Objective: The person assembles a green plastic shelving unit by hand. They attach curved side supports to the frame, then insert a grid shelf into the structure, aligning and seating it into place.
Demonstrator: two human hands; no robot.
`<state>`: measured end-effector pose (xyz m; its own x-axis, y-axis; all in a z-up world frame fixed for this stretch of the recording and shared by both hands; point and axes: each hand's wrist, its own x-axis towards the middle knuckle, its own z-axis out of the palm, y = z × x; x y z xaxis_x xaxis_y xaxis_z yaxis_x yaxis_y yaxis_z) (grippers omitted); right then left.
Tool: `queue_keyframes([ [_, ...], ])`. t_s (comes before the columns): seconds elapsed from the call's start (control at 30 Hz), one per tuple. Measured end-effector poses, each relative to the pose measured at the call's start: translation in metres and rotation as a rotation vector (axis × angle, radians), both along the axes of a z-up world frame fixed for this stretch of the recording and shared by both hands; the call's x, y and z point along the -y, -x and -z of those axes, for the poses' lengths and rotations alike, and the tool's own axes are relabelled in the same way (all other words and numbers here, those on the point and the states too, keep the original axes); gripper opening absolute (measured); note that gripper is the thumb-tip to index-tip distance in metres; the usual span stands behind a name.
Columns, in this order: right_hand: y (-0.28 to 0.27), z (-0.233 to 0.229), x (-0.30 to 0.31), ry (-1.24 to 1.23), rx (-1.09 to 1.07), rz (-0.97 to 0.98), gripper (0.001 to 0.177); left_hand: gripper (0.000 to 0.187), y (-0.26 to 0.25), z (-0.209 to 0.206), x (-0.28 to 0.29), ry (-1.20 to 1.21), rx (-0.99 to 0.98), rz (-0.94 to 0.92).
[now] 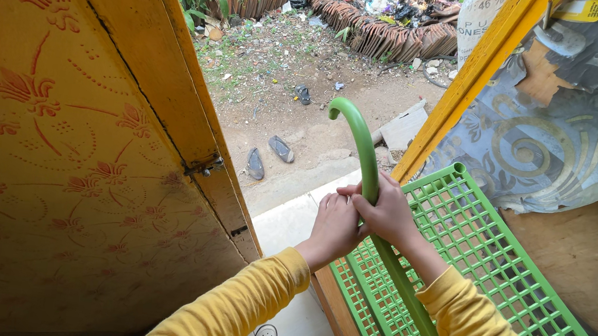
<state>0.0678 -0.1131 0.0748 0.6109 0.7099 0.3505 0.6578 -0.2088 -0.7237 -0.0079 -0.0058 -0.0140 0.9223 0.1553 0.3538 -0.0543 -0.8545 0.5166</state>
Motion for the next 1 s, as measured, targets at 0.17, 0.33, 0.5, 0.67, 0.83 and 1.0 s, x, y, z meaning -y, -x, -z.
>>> queue_keyframes([
  [0.17,0.010,-0.005,0.000,-0.015,-0.019,0.058,0.020,0.060,0.002,0.000,0.000,-0.067,-0.008,-0.002],
  [0.33,0.007,-0.001,-0.003,-0.080,0.033,-0.032,0.027,0.063,0.011,-0.008,-0.005,-0.092,0.020,0.020],
  [0.5,0.004,0.005,-0.004,-0.032,0.072,-0.002,0.029,0.058,0.024,-0.022,-0.014,-0.035,-0.108,0.015],
  [0.67,0.005,0.010,-0.001,-0.011,0.147,0.010,0.032,0.055,0.045,-0.033,-0.029,-0.091,0.097,0.015],
  [0.83,0.003,0.018,-0.001,-0.091,-0.089,-0.057,0.028,0.050,0.056,-0.043,-0.046,-0.139,0.139,-0.010],
  [1.0,0.006,0.024,0.002,-0.187,-0.023,-0.072,0.025,0.048,0.062,-0.046,-0.052,-0.111,0.107,-0.016],
])
